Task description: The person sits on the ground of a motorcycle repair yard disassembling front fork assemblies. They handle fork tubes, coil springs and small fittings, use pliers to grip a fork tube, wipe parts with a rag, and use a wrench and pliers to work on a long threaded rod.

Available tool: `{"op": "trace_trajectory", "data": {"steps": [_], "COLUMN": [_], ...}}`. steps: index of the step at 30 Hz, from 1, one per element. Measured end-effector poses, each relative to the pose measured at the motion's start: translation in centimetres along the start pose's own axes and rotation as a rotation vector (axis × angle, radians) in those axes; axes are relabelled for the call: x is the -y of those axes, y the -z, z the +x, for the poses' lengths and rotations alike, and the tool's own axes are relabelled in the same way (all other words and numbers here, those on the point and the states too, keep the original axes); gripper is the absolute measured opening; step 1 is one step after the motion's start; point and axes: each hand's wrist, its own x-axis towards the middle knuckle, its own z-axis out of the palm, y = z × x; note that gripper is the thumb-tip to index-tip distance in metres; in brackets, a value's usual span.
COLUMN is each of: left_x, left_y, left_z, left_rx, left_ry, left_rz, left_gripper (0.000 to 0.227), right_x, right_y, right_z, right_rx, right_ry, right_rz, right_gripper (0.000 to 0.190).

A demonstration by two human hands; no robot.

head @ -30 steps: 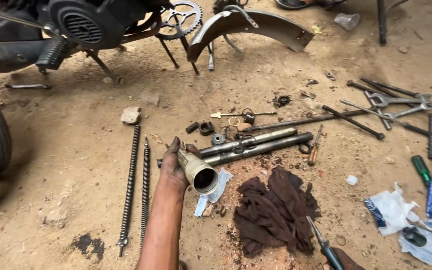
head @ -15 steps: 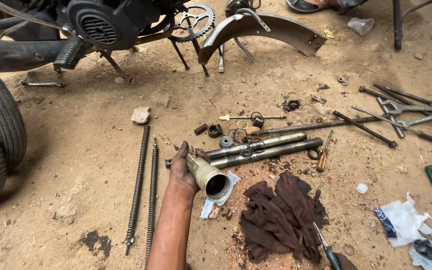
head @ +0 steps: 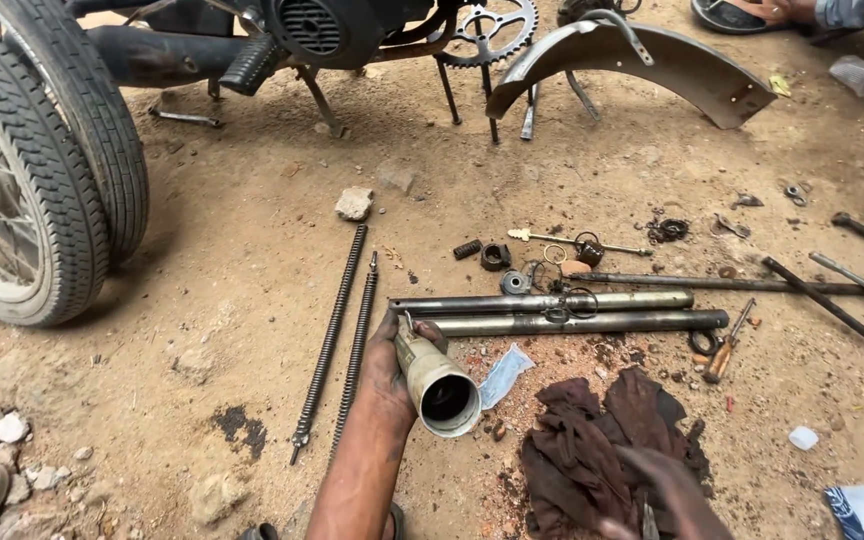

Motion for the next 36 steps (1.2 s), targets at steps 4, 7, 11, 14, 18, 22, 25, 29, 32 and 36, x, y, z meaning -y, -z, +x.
{"op": "trace_trajectory", "data": {"steps": [4, 7, 11, 14, 18, 22, 25, 29, 32, 36], "left_x": [1.4, 3.2, 6.1, 7.8, 8.0, 7.3, 6.6, 1.1, -5.8, -11.1], "left_y": [1.4, 1.1, 2.8, 3.3, 5.6, 2.4, 1.8, 3.4, 3.2, 1.9], "left_z": [-1.0, -4.6, -6.5, -9.4, -9.1, -12.9, -13.4, -12.1, -13.6, -21.9], "left_rx": [0.039, 0.051, 0.087, 0.203, 0.216, 0.656, 0.881, 0.451, 0.438, 0.398], "left_ry": [0.000, 0.071, 0.304, 0.254, -0.037, -0.658, -0.810, -0.685, -1.189, -1.435], "left_rz": [-0.009, 0.129, 0.482, 0.822, 1.500, 1.776, 1.583, 1.399, 0.897, 0.851], "left_gripper": [0.035, 0.043, 0.080, 0.081, 0.065, 0.057, 0.065, 0.052, 0.028, 0.028], "right_x": [24.8, 31.2, 31.3, 30.7, 28.3, 26.9, 27.7, 31.2, 29.6, 29.1], "right_y": [7.3, 9.2, 8.5, 10.9, 11.7, 11.3, 10.0, 10.6, 7.1, -7.5], "right_z": [1.4, 3.4, 3.9, 3.7, 2.5, 3.3, 4.3, 7.8, 13.8, 20.9], "right_rx": [-0.185, -0.289, -0.371, -0.463, -0.567, -0.530, -0.473, -0.041, 0.041, 0.396], "right_ry": [0.316, 0.541, 0.541, 0.614, 0.707, 0.401, 0.516, 0.612, 0.025, -0.122], "right_rz": [0.160, 0.182, 0.239, 0.235, 0.211, 0.233, 0.158, 1.081, 0.587, 0.427], "right_gripper": [0.095, 0.089, 0.059, 0.053, 0.037, 0.043, 0.055, 0.054, 0.034, 0.032]}}
